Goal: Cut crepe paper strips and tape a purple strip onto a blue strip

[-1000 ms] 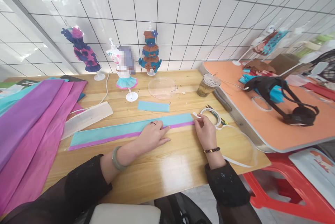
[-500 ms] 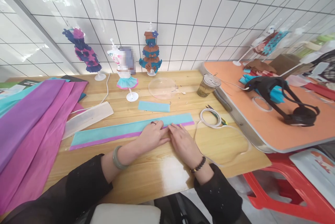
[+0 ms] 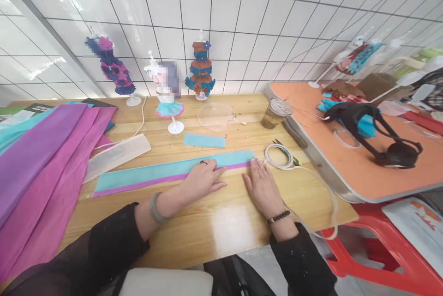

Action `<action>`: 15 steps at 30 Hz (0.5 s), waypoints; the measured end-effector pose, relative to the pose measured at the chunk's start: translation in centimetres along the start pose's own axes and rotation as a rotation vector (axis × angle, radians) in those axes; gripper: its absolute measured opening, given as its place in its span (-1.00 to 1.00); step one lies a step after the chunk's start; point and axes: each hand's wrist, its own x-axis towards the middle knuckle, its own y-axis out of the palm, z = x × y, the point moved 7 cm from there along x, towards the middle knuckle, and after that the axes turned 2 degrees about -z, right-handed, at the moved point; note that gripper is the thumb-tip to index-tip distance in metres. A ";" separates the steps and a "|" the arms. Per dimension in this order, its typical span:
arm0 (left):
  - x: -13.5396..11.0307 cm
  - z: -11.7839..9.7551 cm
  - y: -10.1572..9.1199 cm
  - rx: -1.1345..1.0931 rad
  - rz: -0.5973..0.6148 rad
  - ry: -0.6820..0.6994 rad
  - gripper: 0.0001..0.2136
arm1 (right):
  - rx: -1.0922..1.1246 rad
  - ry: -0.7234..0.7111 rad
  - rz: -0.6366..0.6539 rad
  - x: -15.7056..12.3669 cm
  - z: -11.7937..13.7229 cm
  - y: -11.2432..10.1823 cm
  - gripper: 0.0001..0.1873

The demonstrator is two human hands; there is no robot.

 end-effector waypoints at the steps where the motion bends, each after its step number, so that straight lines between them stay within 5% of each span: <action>1: 0.0 0.0 0.0 0.000 0.003 -0.002 -0.57 | -0.005 0.012 -0.015 0.0 0.0 -0.2 -0.40; 8: -0.1 0.0 0.0 -0.009 -0.013 -0.009 -0.56 | 0.099 -0.194 0.064 0.0 4.0 -0.7 -0.44; 15: -0.1 -0.1 0.0 0.000 -0.025 0.000 -0.59 | 0.035 0.038 -0.047 0.0 1.1 -0.2 -0.39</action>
